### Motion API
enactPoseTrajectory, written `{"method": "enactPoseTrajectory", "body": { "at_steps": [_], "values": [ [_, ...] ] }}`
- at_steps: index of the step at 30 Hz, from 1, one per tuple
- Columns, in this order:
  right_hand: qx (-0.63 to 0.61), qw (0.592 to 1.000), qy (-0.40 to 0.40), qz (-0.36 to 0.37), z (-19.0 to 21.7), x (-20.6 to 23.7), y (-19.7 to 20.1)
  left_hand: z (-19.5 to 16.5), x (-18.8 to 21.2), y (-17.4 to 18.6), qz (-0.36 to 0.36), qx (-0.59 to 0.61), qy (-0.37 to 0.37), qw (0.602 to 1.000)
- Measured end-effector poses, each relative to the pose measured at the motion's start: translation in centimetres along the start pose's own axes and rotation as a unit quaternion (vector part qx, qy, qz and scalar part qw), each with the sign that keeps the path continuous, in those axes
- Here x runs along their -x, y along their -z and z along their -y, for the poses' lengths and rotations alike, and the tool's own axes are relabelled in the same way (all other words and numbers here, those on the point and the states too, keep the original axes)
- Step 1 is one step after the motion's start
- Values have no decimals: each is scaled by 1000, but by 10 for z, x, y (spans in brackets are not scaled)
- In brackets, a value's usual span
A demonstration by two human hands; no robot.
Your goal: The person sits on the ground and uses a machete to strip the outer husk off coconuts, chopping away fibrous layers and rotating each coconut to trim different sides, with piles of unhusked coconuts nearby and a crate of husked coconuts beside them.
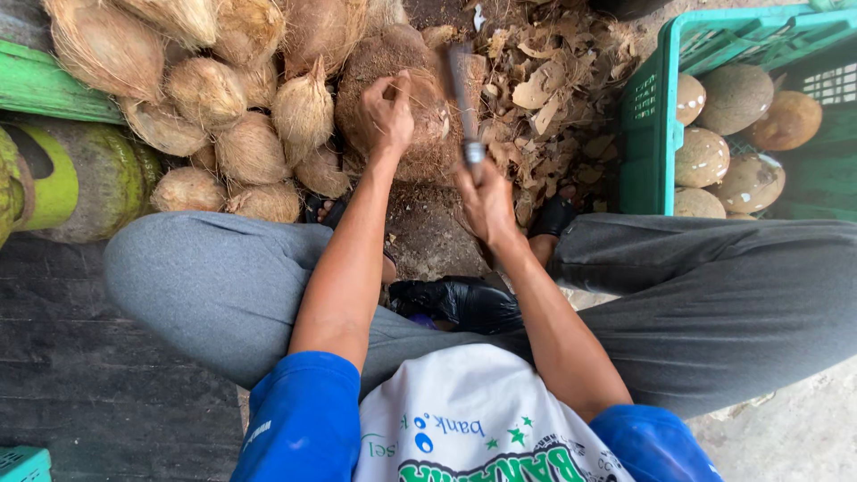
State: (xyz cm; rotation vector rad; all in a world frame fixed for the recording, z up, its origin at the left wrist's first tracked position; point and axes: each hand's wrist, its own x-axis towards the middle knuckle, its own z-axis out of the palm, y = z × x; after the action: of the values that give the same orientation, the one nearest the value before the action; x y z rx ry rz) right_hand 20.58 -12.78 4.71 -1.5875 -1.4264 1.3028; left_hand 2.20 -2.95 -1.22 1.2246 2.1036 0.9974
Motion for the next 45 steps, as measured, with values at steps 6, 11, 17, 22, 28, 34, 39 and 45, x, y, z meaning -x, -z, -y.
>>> {"method": "enactPoseTrajectory", "body": {
  "at_steps": [6,11,17,22,28,34,39,45],
  "values": [
    [-150,988,5,-24,-2,-1,5,0,-2,-2,23,6,49,999],
    [-60,998,-29,-17,5,-1,-3,-4,3,0,19,21,48,998],
    [-18,999,10,-24,3,0,-3,-11,3,-2,18,-69,126,990],
    [47,999,-5,15,-13,-7,-2,-4,10,-6,17,-35,108,993],
    [63,997,-30,-27,-14,-18,7,-2,10,-5,-21,-24,37,999],
    [-101,994,-45,1,-10,-11,11,-5,12,-2,-7,52,89,995],
    [53,997,-43,25,-16,-9,3,-7,13,-7,6,48,100,994],
    [-52,998,-30,-19,-20,-2,-5,-9,10,-8,-3,39,117,992]
  ]
}}
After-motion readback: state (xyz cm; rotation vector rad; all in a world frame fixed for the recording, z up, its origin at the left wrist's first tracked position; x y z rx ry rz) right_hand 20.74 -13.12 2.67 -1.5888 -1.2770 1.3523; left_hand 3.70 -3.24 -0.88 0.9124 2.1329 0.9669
